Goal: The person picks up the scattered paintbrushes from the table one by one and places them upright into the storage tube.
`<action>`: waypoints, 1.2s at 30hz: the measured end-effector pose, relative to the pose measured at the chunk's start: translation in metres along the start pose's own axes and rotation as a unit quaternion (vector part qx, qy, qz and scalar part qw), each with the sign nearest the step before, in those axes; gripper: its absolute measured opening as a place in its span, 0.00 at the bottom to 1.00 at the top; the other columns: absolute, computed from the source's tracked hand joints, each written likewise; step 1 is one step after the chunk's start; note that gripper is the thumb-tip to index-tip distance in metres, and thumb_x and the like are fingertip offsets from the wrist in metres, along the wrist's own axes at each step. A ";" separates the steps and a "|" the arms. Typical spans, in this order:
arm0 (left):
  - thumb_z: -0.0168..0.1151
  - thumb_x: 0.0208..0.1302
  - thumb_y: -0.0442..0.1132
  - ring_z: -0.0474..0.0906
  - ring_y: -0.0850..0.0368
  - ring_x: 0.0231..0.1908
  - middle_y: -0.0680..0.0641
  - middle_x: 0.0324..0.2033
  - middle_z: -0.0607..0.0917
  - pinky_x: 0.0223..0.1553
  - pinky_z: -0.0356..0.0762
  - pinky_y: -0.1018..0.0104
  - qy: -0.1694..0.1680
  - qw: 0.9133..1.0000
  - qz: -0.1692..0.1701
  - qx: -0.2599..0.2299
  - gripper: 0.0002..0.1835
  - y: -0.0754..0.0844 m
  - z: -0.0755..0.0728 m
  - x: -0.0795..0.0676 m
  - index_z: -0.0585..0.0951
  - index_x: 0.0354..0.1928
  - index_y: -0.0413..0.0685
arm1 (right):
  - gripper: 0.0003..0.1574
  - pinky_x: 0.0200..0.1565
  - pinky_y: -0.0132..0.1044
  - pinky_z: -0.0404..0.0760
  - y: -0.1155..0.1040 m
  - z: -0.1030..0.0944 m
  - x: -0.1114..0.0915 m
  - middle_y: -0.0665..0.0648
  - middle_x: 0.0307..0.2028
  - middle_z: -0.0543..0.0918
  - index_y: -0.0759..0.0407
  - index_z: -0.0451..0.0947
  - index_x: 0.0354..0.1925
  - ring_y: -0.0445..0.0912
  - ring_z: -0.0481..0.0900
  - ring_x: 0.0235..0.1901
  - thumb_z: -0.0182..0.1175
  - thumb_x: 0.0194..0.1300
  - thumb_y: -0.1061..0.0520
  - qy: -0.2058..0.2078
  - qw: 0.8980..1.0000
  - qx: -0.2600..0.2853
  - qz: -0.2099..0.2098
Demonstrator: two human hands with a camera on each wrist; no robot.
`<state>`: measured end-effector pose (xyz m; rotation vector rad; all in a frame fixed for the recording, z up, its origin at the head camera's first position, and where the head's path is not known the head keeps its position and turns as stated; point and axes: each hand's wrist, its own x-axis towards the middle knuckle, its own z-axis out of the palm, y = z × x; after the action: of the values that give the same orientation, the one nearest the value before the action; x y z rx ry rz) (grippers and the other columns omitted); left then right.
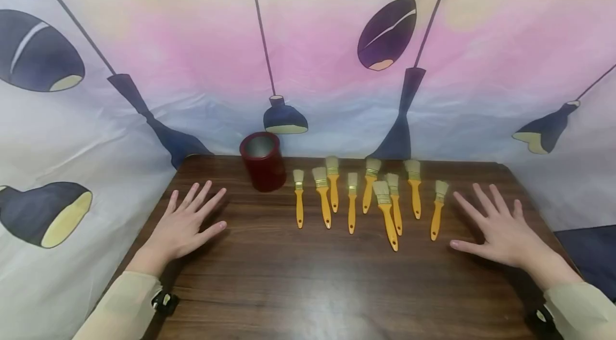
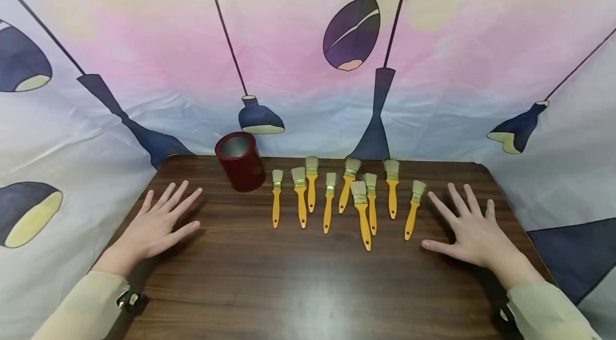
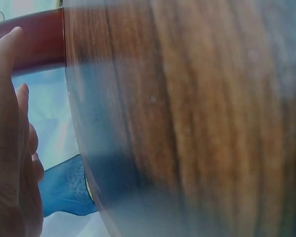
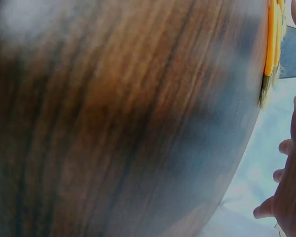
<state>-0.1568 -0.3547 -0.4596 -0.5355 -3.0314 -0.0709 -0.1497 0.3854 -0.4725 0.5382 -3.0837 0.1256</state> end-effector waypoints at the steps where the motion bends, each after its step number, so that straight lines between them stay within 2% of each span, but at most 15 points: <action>1: 0.53 0.79 0.72 0.45 0.32 0.85 0.41 0.88 0.49 0.79 0.30 0.26 -0.001 1.000 -0.001 -0.002 0.46 -0.001 0.000 0.000 0.51 0.90 0.68 | 0.77 0.61 0.93 0.44 0.000 0.000 0.000 0.70 0.87 0.36 0.38 0.37 0.91 0.76 0.30 0.83 0.69 0.62 0.19 -0.001 1.000 0.000 0.000; 6: 0.51 0.79 0.72 0.42 0.32 0.85 0.41 0.88 0.47 0.79 0.28 0.25 -0.010 1.000 -0.015 -0.009 0.47 -0.003 -0.004 0.000 0.49 0.90 0.66 | 0.76 0.61 0.94 0.43 0.000 -0.002 0.004 0.74 0.86 0.36 0.39 0.35 0.91 0.79 0.32 0.82 0.67 0.64 0.19 -0.013 1.000 0.007 0.008; 10: 0.50 0.79 0.73 0.40 0.32 0.86 0.41 0.88 0.46 0.78 0.28 0.24 -0.007 0.999 -0.026 -0.019 0.48 -0.005 -0.008 0.008 0.47 0.90 0.66 | 0.76 0.60 0.94 0.43 -0.001 -0.002 0.008 0.77 0.85 0.37 0.40 0.32 0.91 0.82 0.32 0.81 0.66 0.66 0.20 -0.015 0.999 0.016 0.025; 13: 0.51 0.78 0.73 0.40 0.30 0.85 0.39 0.88 0.46 0.77 0.31 0.22 0.000 0.999 -0.035 -0.030 0.50 -0.005 -0.011 0.018 0.44 0.91 0.66 | 0.77 0.59 0.94 0.44 -0.004 -0.003 0.012 0.79 0.84 0.39 0.40 0.32 0.91 0.83 0.34 0.80 0.67 0.66 0.21 -0.004 0.999 0.028 0.031; 17: 0.54 0.75 0.75 0.46 0.25 0.83 0.33 0.86 0.53 0.76 0.35 0.19 0.018 0.997 -0.053 -0.052 0.55 0.000 -0.015 0.035 0.44 0.91 0.60 | 0.75 0.61 0.93 0.44 -0.011 -0.005 0.020 0.82 0.83 0.43 0.44 0.34 0.91 0.84 0.35 0.80 0.67 0.68 0.22 0.009 0.997 0.058 0.039; 21: 0.58 0.72 0.76 0.54 0.23 0.80 0.30 0.83 0.59 0.76 0.41 0.19 0.041 0.989 -0.088 -0.114 0.61 0.011 -0.017 0.056 0.43 0.90 0.51 | 0.71 0.64 0.92 0.42 -0.019 -0.007 0.028 0.84 0.82 0.46 0.51 0.40 0.90 0.84 0.33 0.80 0.65 0.71 0.24 0.019 0.994 0.092 0.052; 24: 0.63 0.70 0.74 0.58 0.25 0.80 0.30 0.83 0.59 0.75 0.53 0.22 0.061 0.970 -0.117 -0.204 0.64 0.022 -0.015 0.074 0.41 0.90 0.48 | 0.69 0.66 0.90 0.42 -0.022 -0.007 0.033 0.84 0.81 0.49 0.58 0.45 0.89 0.84 0.36 0.79 0.64 0.72 0.26 0.035 0.990 0.117 0.064; 27: 0.68 0.69 0.71 0.60 0.28 0.80 0.31 0.84 0.59 0.74 0.61 0.26 0.092 0.941 -0.131 -0.299 0.65 0.031 -0.010 0.091 0.41 0.90 0.49 | 0.66 0.69 0.87 0.45 -0.027 -0.007 0.038 0.85 0.79 0.54 0.66 0.50 0.86 0.84 0.43 0.78 0.63 0.74 0.27 0.050 0.986 0.140 0.074; 29: 0.71 0.68 0.68 0.61 0.31 0.80 0.32 0.84 0.59 0.75 0.63 0.29 0.114 0.922 -0.130 -0.345 0.65 0.038 -0.006 0.101 0.42 0.90 0.49 | 0.65 0.68 0.86 0.49 -0.031 -0.006 0.041 0.86 0.77 0.56 0.70 0.51 0.85 0.85 0.48 0.76 0.62 0.76 0.28 0.058 0.983 0.152 0.084; 31: 0.74 0.67 0.66 0.63 0.32 0.79 0.33 0.84 0.60 0.75 0.64 0.30 0.135 0.906 -0.129 -0.381 0.64 0.044 -0.003 0.111 0.44 0.90 0.50 | 0.64 0.67 0.85 0.53 -0.035 -0.005 0.043 0.87 0.76 0.58 0.73 0.52 0.83 0.85 0.52 0.73 0.61 0.77 0.29 0.062 0.980 0.162 0.095; 36: 0.78 0.64 0.63 0.66 0.35 0.78 0.34 0.83 0.63 0.75 0.66 0.34 0.169 0.871 -0.145 -0.439 0.65 0.059 0.002 0.130 0.46 0.89 0.52 | 0.59 0.60 0.86 0.59 -0.042 0.000 0.044 0.88 0.71 0.62 0.76 0.58 0.79 0.86 0.57 0.68 0.58 0.79 0.30 0.079 0.972 0.180 0.127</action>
<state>-0.2588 -0.2550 -0.4510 -0.0528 -2.5418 -1.4240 -0.1770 0.3311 -0.4687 0.1200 -2.9649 0.7045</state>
